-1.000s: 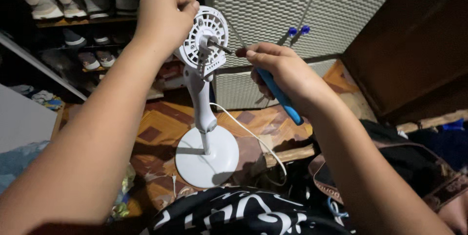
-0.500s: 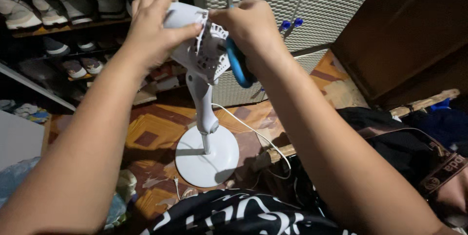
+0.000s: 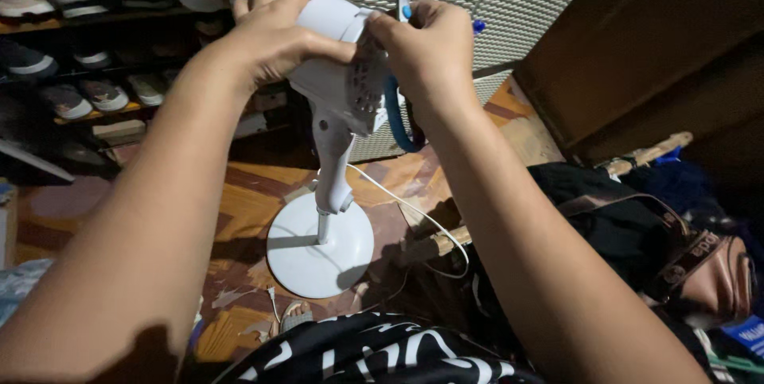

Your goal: The person uses a pair of scissors to manipulate and adjust components inside the rear grille of a white pedestal fan. They repeatedly insert the scissors into the fan housing to pry or reposition internal parts while holding the fan steady with their other hand.

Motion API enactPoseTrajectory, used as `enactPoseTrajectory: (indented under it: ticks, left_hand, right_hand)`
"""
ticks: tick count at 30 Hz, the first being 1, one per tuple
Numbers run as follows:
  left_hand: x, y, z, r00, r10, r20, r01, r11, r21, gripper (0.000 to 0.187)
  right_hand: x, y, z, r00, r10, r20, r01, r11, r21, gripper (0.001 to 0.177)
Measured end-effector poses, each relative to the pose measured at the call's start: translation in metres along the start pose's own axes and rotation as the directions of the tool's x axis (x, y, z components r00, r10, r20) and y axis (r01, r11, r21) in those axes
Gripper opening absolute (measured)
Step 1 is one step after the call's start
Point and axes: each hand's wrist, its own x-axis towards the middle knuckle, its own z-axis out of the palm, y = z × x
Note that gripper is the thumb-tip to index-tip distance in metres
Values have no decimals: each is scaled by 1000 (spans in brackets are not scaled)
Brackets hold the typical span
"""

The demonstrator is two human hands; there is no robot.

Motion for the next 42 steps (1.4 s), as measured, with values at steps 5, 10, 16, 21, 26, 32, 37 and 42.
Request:
enactPoseTrajectory:
  ticks: [5,10,16,21,26,32,37,42]
  left_hand:
    - [-3,5,10,995,83,-60,-84,996,-13,95]
    - [-7,12,18,977,167,-133,-167,986,8,89]
    - [-14,18,20,971,184,-155,-189,982,-15,88]
    - [-17,22,16,975,180,-132,-185,982,-27,86]
    - [-21,24,14,984,141,-109,-147,988,-49,87]
    - [-17,20,18,966,220,-139,-223,975,-12,90]
    - [-14,18,23,966,215,-146,-223,974,-43,91]
    - [-16,17,23,948,271,-170,-275,961,-4,89]
  right_hand:
    - [-1,-5,-6,998,39,-49,-41,998,-40,16]
    - [-8,-9,-13,993,86,-78,-89,995,-38,13]
    - [-12,-19,-18,984,169,-58,-165,983,78,9]
    - [-16,-26,-20,985,170,-3,-168,979,111,11]
    - [-18,-32,-25,966,250,-61,-245,967,70,14]
    - [-16,-31,-25,919,394,-28,-385,909,161,15]
    - [-5,-29,-30,838,540,74,-545,825,148,13]
    - [11,-39,-38,886,457,76,-414,855,-312,20]
